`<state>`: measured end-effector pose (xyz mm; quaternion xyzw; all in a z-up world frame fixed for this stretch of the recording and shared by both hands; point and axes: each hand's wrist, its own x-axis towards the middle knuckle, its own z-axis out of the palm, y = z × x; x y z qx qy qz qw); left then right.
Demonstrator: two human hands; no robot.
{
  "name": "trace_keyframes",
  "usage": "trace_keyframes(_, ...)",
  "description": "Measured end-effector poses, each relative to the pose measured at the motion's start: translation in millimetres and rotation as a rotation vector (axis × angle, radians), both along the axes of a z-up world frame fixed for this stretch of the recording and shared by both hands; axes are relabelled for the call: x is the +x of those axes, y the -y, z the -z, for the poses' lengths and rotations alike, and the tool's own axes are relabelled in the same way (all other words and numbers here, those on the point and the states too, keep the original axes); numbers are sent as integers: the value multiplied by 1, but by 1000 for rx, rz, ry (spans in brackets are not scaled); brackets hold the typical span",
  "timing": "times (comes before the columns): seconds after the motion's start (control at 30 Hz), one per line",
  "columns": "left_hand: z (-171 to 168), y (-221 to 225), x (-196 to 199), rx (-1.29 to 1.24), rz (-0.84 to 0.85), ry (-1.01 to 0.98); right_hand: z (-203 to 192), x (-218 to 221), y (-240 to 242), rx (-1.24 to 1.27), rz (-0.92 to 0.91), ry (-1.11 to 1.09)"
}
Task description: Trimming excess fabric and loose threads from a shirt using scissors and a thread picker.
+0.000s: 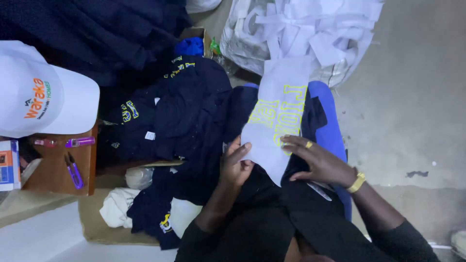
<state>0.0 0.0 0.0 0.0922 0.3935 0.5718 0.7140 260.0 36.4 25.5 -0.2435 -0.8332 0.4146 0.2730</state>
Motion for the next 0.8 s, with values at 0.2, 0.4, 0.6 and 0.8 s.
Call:
trace_keyframes(0.2,32,5,16,90,-93,146,56,-23,5,530,308,57)
trace_keyframes(0.4,20,14,-18,710,544,-847,142,28,-24,-85,597,-44)
trace_keyframes(0.6,78,53,1,964,795,-1641,52,-4,-33,-244,378,-62)
trace_keyframes(0.8,162,32,10,818,932,-1752,21,-16,-28,35,230,143)
